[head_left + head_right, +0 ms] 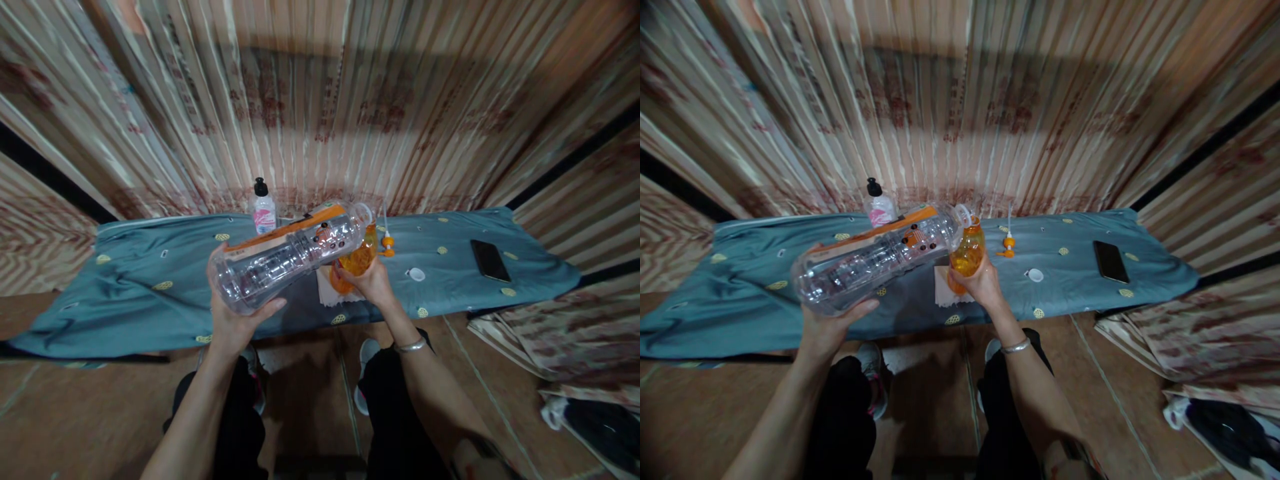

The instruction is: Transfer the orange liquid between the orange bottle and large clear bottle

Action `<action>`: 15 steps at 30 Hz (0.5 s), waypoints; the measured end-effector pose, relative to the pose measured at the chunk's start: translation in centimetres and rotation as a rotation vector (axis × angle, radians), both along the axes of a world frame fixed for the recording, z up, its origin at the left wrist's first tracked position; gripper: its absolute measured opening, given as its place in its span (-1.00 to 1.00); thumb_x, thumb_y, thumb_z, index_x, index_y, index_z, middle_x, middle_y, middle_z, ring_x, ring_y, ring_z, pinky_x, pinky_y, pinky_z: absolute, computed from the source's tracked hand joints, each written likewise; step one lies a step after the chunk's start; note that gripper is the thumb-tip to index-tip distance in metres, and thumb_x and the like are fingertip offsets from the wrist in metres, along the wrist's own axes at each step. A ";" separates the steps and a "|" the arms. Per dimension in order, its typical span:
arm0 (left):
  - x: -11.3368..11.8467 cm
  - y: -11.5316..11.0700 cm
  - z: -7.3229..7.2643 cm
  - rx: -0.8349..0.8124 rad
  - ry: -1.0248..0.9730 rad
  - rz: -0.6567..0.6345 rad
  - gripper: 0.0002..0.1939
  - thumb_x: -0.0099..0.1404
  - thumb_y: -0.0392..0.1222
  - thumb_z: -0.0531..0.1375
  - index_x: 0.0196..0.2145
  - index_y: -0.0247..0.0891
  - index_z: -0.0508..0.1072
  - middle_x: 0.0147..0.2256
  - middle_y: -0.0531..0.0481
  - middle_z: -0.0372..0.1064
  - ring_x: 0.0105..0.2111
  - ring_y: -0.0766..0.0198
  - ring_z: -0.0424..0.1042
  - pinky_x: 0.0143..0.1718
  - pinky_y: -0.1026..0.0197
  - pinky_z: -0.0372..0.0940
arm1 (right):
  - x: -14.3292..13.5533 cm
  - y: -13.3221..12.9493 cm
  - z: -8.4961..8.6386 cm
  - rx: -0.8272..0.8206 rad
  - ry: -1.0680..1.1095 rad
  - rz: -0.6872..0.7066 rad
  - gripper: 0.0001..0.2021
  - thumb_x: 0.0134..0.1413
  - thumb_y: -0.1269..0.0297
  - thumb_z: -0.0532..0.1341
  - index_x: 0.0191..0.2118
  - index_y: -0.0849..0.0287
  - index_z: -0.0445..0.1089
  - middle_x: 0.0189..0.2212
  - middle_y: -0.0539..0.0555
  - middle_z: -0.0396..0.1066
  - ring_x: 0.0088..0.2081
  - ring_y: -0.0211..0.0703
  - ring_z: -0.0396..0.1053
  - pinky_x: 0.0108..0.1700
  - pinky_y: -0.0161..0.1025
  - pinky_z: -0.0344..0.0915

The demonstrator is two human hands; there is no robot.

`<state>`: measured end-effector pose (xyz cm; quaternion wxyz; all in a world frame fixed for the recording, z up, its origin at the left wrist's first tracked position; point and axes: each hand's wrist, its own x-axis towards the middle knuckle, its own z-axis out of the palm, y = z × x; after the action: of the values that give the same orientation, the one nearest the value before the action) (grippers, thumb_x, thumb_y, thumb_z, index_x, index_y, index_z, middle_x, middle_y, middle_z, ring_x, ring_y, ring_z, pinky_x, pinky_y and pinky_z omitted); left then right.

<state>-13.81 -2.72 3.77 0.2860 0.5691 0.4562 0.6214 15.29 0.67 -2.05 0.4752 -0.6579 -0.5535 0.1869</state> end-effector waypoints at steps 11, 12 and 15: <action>-0.1 0.2 -0.6 0.059 -0.003 0.000 0.26 -0.24 0.08 0.65 0.34 -0.13 0.20 0.26 -0.31 0.33 0.28 -0.33 0.38 0.39 -0.45 0.18 | -0.1 0.0 0.2 0.012 0.008 0.021 -0.26 -0.19 -0.04 0.51 0.11 0.16 0.37 -0.03 0.30 0.64 0.07 0.31 0.60 0.07 0.11 0.54; -0.1 0.2 -0.5 0.062 0.003 0.005 0.24 -0.23 0.09 0.65 0.33 -0.13 0.21 0.26 -0.31 0.32 0.28 -0.34 0.38 0.39 -0.46 0.18 | -0.1 0.0 0.2 0.009 0.012 0.021 -0.25 -0.19 -0.05 0.51 0.12 0.16 0.36 -0.03 0.30 0.64 0.07 0.31 0.59 0.07 0.12 0.53; -0.1 0.1 -0.3 0.067 0.020 0.013 0.20 -0.21 0.10 0.64 0.32 -0.11 0.24 0.27 -0.31 0.31 0.29 -0.38 0.36 0.39 -0.49 0.17 | -0.1 0.1 0.1 0.003 0.021 0.012 -0.23 -0.20 -0.05 0.51 0.14 0.17 0.35 -0.02 0.30 0.64 0.08 0.32 0.59 0.08 0.13 0.53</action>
<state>-13.92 -2.60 3.46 0.2578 0.5817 0.4416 0.6326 15.23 0.72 -1.91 0.4810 -0.6519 -0.5526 0.1957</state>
